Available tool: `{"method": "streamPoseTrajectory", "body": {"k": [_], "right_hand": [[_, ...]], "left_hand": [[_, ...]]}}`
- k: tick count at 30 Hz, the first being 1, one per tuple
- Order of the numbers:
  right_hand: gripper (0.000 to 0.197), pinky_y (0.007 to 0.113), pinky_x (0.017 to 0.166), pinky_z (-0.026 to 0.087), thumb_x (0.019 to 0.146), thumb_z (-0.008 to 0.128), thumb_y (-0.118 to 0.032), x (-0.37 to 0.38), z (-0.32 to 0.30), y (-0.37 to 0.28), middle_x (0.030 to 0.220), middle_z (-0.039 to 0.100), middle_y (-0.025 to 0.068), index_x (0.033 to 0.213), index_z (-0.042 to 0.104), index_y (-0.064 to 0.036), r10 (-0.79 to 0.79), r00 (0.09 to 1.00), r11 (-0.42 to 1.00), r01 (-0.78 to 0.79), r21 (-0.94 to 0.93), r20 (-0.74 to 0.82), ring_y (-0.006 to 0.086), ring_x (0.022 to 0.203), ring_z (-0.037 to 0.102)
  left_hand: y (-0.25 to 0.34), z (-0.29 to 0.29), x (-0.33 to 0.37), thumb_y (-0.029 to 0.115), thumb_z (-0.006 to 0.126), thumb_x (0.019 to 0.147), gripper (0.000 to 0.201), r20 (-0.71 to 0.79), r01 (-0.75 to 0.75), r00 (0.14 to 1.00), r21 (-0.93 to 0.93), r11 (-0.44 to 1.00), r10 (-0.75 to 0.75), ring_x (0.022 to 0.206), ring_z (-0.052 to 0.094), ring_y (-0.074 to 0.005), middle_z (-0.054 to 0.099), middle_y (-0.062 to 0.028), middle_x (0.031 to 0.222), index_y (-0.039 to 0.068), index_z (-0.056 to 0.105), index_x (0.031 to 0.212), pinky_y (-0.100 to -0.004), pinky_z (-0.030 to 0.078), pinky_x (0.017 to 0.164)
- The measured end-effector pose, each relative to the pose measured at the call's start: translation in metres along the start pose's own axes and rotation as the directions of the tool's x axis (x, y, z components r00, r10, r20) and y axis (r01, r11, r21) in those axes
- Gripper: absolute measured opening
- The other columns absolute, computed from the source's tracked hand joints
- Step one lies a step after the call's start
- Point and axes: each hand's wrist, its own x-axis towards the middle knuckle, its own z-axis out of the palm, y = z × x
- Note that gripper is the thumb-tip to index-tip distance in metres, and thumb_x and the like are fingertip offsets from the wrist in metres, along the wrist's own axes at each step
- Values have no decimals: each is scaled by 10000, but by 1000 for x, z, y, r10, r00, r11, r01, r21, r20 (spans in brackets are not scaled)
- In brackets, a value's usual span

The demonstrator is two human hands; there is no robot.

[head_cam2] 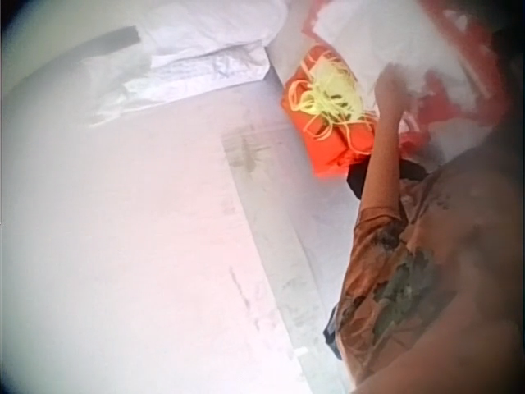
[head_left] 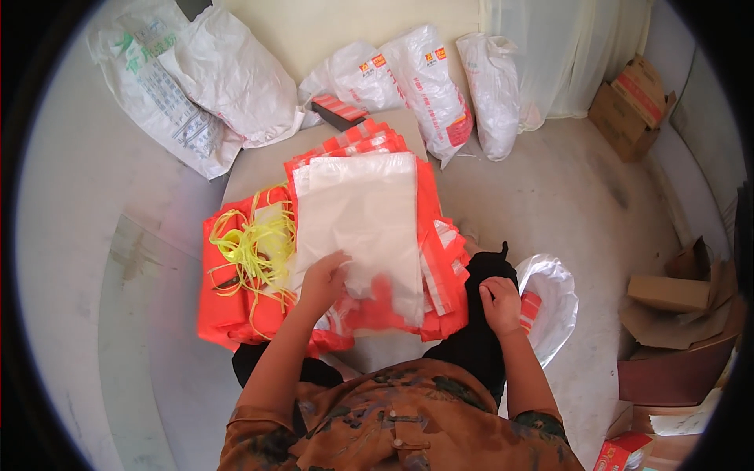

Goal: The person organizes and ties together red and white plastic bags by hand, including using a yellow plastic strip to bundle them and placing finished bundles into a white container.

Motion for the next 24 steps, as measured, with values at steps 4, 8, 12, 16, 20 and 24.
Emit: {"method": "streamPoseTrajectory", "body": {"k": [4,8,12,16,20,24], "right_hand": [[62,425,798,503,845,667,-88,-2,-2,8,912,680,129,867,685,-32,-32,999,999,33,25,-24,343,877,625],[76,414,793,506,859,662,-86,3,-7,5,919,681,134,885,687,-19,-30,1000,999,30,19,-4,341,872,629],[46,429,793,495,831,666,-84,4,-5,3,895,676,115,852,675,-43,1,1000,999,0,48,-5,349,867,613],[56,429,805,495,823,676,-90,-2,-3,7,893,676,114,851,675,-42,9,1000,1000,-8,22,-20,348,870,615],[90,419,852,505,825,695,-90,-15,-4,10,969,679,122,889,685,-26,31,999,999,-31,-26,-8,335,940,627],[230,444,939,482,793,746,-134,-27,-20,-6,1175,607,144,996,684,-45,-41,992,986,60,-157,122,360,1091,568]], "left_hand": [[20,-4,9,129,621,941,234,50,348,936,-260,901,-348,889,672,-169,727,-104,985,4,684,1128,-288,519,807],[24,-5,15,167,615,961,247,57,369,927,-324,871,-371,842,633,-106,717,-57,916,-25,685,1101,-260,504,772],[34,-10,7,172,626,947,244,-1,329,942,-215,920,-337,929,671,-169,721,-101,976,-17,690,1089,-283,510,835],[38,-14,-16,134,628,928,214,-119,107,986,-101,989,-119,1017,678,-255,714,-150,1037,-13,687,1072,-321,509,894],[42,-29,-71,23,633,854,131,-120,-203,965,211,956,231,1041,664,-354,696,-164,1035,25,682,976,-435,519,917],[39,-72,-144,22,670,777,178,-40,-276,939,503,819,341,1030,654,-378,664,-123,971,59,640,948,-498,516,887]]}}
